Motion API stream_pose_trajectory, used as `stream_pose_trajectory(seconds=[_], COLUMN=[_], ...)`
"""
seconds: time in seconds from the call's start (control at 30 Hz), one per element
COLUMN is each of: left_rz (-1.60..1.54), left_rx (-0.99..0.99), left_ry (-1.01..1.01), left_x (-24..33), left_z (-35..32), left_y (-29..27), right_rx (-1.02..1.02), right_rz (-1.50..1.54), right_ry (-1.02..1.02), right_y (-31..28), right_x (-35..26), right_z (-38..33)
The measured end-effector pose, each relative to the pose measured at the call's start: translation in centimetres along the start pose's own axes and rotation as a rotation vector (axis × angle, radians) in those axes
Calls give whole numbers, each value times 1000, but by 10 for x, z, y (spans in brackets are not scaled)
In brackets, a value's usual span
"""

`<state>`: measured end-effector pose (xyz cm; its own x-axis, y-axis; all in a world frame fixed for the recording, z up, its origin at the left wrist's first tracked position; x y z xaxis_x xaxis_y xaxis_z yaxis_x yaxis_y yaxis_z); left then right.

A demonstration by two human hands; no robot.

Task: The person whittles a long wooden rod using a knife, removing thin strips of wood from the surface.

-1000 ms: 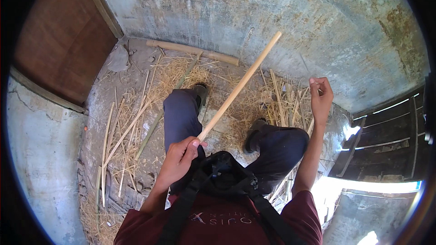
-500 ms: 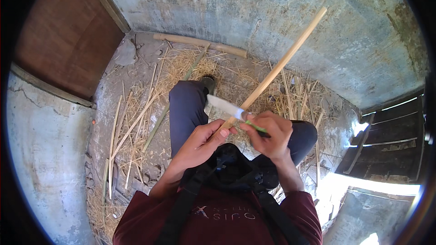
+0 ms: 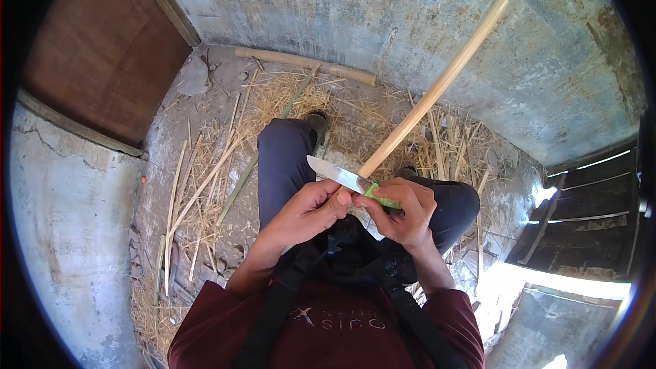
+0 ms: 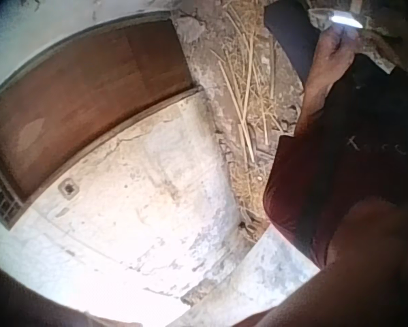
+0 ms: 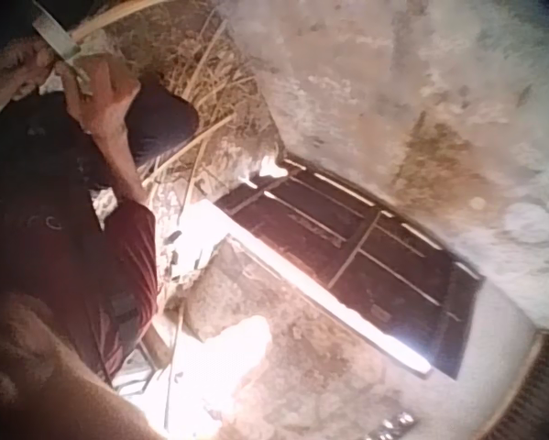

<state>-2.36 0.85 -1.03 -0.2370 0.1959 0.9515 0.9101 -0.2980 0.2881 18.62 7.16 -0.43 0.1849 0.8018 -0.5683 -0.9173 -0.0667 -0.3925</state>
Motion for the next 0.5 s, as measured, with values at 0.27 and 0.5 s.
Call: stream_pose_trajectory(seconds=[0.27,0.5], left_rz=[-111,-159], left_rx=[-3,-46], left_ry=[-62,-40], left_x=[-1,5], left_z=[0,1], left_y=[-1,-1], right_rx=[-48,-98], right_rz=[-31,65], right_ry=[37,294], right_y=[-6,-11], right_x=[-4,-8], right_z=[-3,-10])
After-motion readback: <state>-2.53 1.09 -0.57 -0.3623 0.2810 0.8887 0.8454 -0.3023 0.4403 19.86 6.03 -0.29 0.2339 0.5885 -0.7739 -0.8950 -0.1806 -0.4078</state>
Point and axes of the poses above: each hand's wrist, its own z-axis towards the middle knuckle, its own y-axis out of the palm, x = y × z, the point moved 1 cm from there along z, towards the middle knuckle, and after that the axes turned 1 degree about y, right-handed, at the moved point
